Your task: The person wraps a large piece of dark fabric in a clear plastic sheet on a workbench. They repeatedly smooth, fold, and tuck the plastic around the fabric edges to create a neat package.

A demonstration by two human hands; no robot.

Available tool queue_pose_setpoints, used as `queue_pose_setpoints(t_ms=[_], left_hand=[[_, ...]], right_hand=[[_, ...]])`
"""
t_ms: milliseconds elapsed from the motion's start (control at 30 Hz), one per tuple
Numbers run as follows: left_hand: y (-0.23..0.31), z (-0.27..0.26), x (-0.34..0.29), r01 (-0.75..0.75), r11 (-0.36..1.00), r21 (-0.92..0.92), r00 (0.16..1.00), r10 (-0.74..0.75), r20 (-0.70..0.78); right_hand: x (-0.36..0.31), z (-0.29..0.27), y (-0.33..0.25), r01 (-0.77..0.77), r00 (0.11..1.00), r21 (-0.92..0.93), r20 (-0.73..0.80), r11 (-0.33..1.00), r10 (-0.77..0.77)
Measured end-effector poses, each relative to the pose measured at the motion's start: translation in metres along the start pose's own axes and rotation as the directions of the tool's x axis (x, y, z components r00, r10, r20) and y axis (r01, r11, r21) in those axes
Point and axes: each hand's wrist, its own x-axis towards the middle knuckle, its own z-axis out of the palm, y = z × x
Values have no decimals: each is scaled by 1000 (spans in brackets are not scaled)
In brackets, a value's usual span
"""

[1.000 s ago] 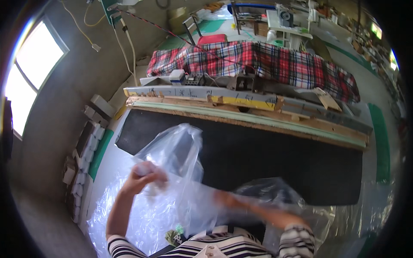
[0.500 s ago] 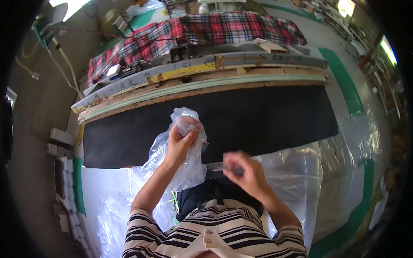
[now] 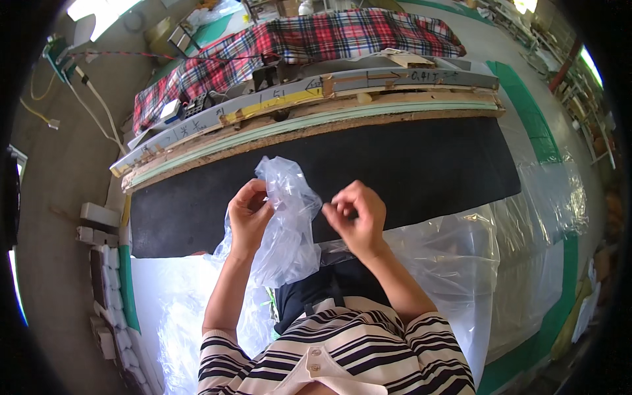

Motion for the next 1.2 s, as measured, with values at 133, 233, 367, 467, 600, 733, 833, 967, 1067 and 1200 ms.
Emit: queue_pose_setpoints(t_ms=[133,233,367,467,600,733,833,967,1067,1200], left_hand=[[3,23,8,-211,940,267,973,229,-37],[14,19,11,-242,895,376,948,301,-106],[27,19,15,-301,818,490,937,349,-6],[34,21,11,-333,800,499,930,366,35],[58,14,21,-420,746,517,873,488,6],[49,-6,13,-261,899,352,962,212,173],[42,-34,-9,-59,983,174,991,78,-109],[64,-259,-41,-13,-363,932,758,604,246],[124,-431,-168,447,-590,672,834,546,-75],[107,-471,-290,871,1,492,466,318,-826]], right_hand=[[4,17,-31,121,951,-187,304,975,-60],[-2,1,-12,-9,983,-206,177,979,46],[29,-3,-25,15,995,-37,96,999,-11],[49,7,-27,-94,969,87,236,992,71],[62,11,-36,94,938,35,332,995,-100],[64,12,-49,233,915,46,328,972,-234],[44,0,-51,157,922,164,329,974,-205],[-18,-55,-28,-147,737,112,676,983,33],[-86,-76,32,-214,605,-291,710,933,360],[-114,-14,104,-21,618,-486,680,873,394]])
